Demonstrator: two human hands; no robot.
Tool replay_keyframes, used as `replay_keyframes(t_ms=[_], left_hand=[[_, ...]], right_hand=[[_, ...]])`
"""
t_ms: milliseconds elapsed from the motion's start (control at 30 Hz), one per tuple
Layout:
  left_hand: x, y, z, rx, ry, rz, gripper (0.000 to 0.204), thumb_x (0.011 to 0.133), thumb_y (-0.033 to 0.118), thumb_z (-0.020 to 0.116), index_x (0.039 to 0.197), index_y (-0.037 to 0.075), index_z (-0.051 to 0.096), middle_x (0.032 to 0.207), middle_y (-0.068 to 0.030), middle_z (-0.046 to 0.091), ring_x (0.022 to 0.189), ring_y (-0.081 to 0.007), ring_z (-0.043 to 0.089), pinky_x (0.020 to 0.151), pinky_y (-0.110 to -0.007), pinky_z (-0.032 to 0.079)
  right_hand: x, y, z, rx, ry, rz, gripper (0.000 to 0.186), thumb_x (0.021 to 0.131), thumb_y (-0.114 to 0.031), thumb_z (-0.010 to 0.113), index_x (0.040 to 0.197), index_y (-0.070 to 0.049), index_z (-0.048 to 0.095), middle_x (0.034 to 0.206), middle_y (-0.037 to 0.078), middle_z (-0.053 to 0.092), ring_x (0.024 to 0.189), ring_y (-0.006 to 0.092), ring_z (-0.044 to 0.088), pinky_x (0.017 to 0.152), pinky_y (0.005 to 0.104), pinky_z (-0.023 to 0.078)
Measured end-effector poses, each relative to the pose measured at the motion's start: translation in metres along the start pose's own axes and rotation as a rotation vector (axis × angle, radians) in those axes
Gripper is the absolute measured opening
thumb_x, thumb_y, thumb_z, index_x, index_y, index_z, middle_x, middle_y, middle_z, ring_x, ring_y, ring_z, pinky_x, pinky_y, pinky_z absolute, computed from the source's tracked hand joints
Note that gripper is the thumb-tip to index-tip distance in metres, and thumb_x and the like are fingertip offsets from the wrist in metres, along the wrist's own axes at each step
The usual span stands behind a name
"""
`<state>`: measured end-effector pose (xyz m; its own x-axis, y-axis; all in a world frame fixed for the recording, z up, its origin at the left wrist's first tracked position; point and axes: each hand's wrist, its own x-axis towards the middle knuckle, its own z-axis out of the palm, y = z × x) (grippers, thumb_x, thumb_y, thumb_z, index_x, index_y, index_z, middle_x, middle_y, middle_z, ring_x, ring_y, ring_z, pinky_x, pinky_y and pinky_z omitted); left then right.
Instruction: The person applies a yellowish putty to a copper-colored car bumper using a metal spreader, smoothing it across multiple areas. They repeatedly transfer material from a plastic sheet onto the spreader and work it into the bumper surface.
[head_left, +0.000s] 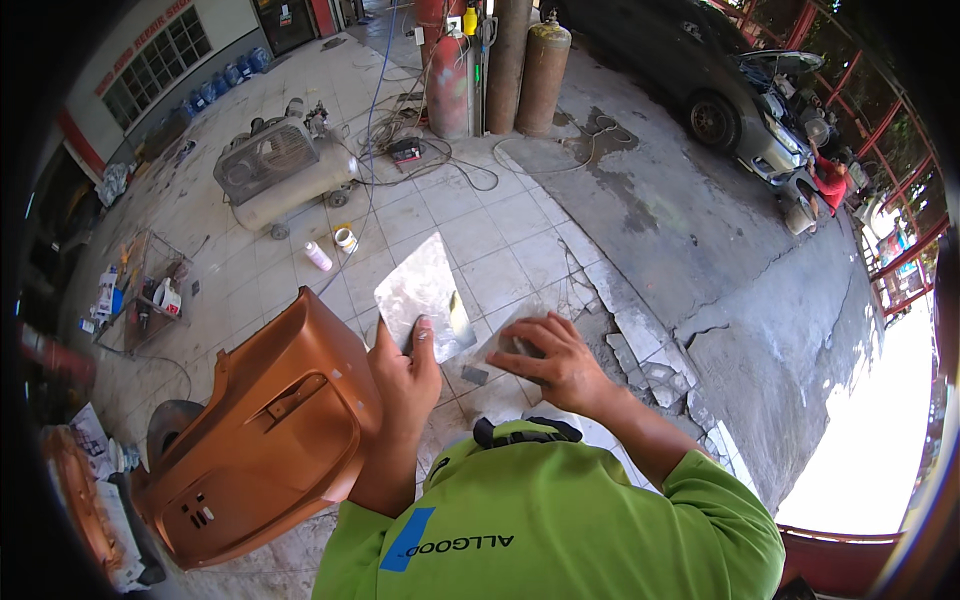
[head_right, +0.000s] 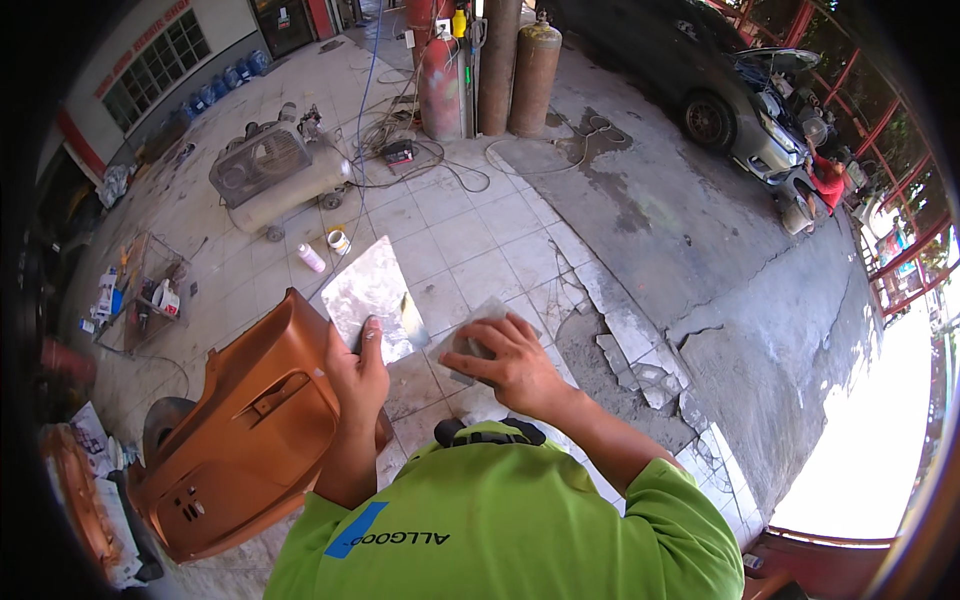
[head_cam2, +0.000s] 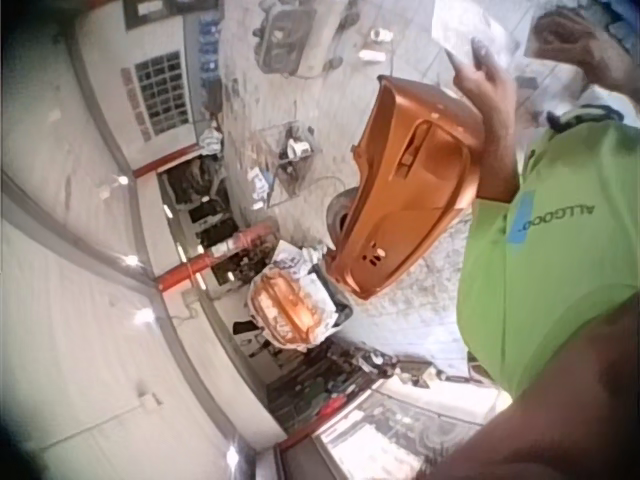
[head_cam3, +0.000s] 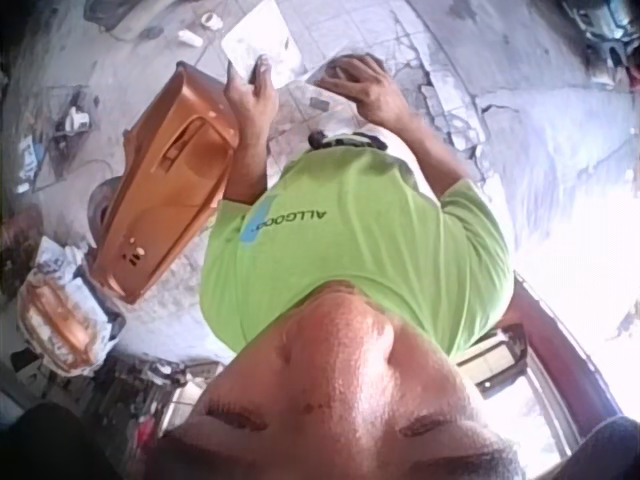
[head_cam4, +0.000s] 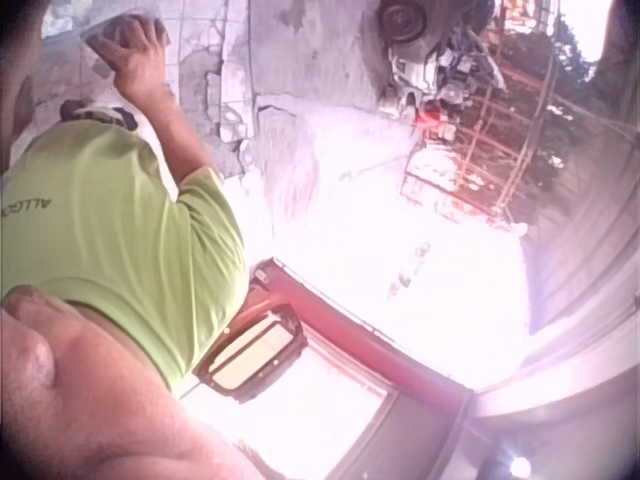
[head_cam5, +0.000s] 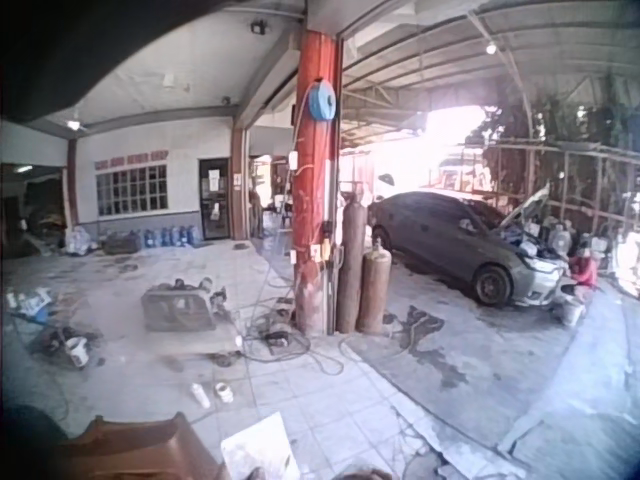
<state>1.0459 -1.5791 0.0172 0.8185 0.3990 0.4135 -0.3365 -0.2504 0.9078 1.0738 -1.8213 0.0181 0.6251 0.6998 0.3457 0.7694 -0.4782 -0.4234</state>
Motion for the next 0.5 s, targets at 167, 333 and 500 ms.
replay_keyframes(t_ms=[167, 333, 500], left_hand=[[-0.002, 0.024, 0.001, 0.133, -0.078, 0.097, 0.03, 0.103, 0.005, 0.065, 0.13, -0.01, 0.062, 0.099, -0.0218, 0.079, 0.088, -0.0293, 0.08, 0.073, -0.037, 0.06], [0.007, 0.007, -0.009, 0.102, -0.042, 0.074, 0.029, 0.104, 0.006, 0.066, 0.128, -0.009, 0.064, 0.095, -0.0227, 0.078, 0.083, -0.0287, 0.08, 0.073, -0.037, 0.06], [0.011, 0.025, -0.017, 0.158, -0.009, 0.068, 0.028, 0.104, 0.007, 0.067, 0.127, -0.008, 0.064, 0.093, -0.0214, 0.078, 0.081, -0.0263, 0.079, 0.07, -0.036, 0.058]], right_hand=[[0.023, -0.008, -0.004, -0.047, 0.109, -0.061, 0.074, 0.074, 0.004, 0.07, 0.136, -0.034, 0.074, 0.141, 0.006, 0.062, 0.136, 0.0292, 0.058, 0.116, 0.0564, 0.041], [0.033, -0.004, -0.016, -0.121, 0.095, -0.085, 0.063, 0.078, -0.006, 0.076, 0.134, -0.034, 0.076, 0.144, 0.005, 0.063, 0.134, 0.0297, 0.059, 0.114, 0.0559, 0.042], [0.045, -0.007, -0.002, -0.113, 0.021, -0.101, 0.06, 0.079, -0.005, 0.076, 0.133, -0.032, 0.078, 0.142, 0.004, 0.066, 0.134, 0.0323, 0.059, 0.117, 0.0593, 0.039]])
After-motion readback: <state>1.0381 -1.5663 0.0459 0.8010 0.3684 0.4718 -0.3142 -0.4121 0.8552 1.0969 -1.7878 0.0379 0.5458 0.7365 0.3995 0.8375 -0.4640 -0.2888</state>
